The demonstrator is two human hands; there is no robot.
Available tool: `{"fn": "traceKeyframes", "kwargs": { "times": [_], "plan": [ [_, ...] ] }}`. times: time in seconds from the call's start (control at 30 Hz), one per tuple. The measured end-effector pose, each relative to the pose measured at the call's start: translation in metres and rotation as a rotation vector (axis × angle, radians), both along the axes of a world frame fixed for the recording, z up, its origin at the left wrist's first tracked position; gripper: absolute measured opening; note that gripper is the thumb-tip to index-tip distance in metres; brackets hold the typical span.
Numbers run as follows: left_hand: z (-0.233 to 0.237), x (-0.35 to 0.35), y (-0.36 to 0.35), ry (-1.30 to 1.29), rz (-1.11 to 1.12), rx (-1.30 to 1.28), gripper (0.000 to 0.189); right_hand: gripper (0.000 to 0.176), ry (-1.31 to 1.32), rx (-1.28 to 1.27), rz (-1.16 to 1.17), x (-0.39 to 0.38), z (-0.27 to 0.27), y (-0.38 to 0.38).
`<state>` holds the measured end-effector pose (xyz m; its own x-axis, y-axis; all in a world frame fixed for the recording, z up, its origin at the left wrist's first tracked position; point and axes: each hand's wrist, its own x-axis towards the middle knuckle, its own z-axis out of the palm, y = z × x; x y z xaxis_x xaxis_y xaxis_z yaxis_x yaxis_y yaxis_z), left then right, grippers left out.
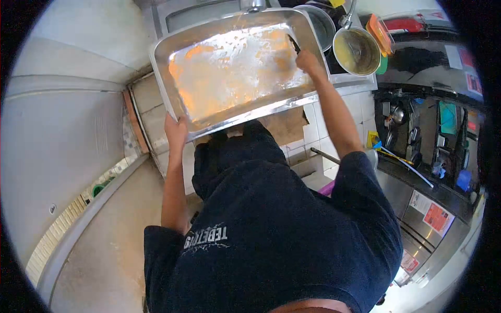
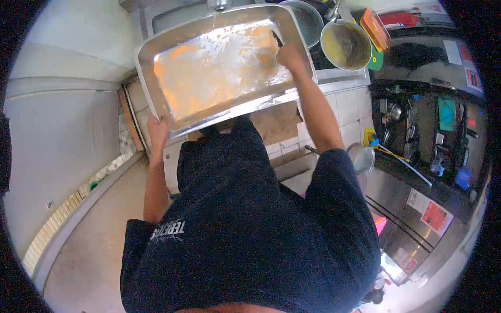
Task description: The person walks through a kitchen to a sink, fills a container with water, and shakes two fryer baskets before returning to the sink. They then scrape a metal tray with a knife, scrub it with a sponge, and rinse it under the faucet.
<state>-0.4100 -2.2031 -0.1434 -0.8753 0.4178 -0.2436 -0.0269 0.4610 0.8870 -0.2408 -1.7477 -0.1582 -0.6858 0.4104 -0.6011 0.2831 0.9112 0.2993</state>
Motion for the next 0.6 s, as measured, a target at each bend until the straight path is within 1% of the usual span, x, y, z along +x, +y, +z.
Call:
{"fn": "traceKeyframes", "kwargs": {
  "times": [0.03, 0.07, 0.13, 0.2, 0.23, 0.27, 0.3, 0.33, 0.4, 0.47, 0.53, 0.57, 0.6],
  "plan": [
    [-0.002, 0.0, 0.0, 0.015, -0.009, 0.006, 0.031, 0.028, 0.262, 0.032, -0.225, 0.006, -0.028, -0.001],
    [-0.003, 0.001, 0.0, 0.057, -0.017, -0.001, 0.032, 0.03, 0.527, 0.062, -0.45, 0.003, -0.04, -0.001],
    [0.002, 0.0, -0.001, 0.121, -0.041, -0.002, 0.034, 0.034, 0.859, 0.001, -0.809, -0.017, -0.007, -0.052],
    [0.011, 0.001, 0.001, 0.146, -0.085, -0.075, 0.034, 0.036, 0.855, -0.152, -0.837, -0.034, -0.033, -0.066],
    [0.011, 0.0, 0.001, 0.166, -0.105, -0.07, 0.034, 0.033, 0.826, -0.175, -0.774, -0.045, -0.015, -0.088],
    [0.008, 0.0, 0.001, 0.162, -0.101, -0.132, 0.033, 0.03, 0.793, -0.197, -0.715, -0.053, 0.006, -0.113],
    [0.005, 0.0, 0.0, 0.158, -0.097, -0.195, 0.032, 0.029, 0.752, -0.241, -0.702, -0.056, 0.005, -0.121],
    [0.002, 0.0, -0.001, 0.175, -0.121, -0.193, 0.032, 0.028, 0.711, -0.286, -0.689, -0.058, 0.003, -0.126],
    [-0.002, 0.0, -0.003, 0.121, -0.099, -0.107, 0.031, 0.028, 0.786, -0.273, -0.701, -0.05, 0.001, -0.112],
    [-0.003, -0.002, -0.003, 0.149, -0.115, -0.124, 0.03, 0.026, 0.867, -0.167, -0.899, -0.041, 0.003, -0.095],
    [-0.003, 0.0, -0.004, 0.163, -0.137, -0.138, 0.03, 0.026, 0.865, -0.122, -0.932, -0.035, -0.008, -0.098],
    [0.001, 0.002, -0.002, 0.146, -0.113, -0.115, 0.029, 0.027, 0.86, -0.123, -0.844, -0.038, -0.023, -0.104],
    [0.002, 0.002, 0.0, 0.13, -0.086, -0.092, 0.027, 0.029, 0.854, -0.125, -0.753, -0.041, -0.024, -0.109]
  ]
}}
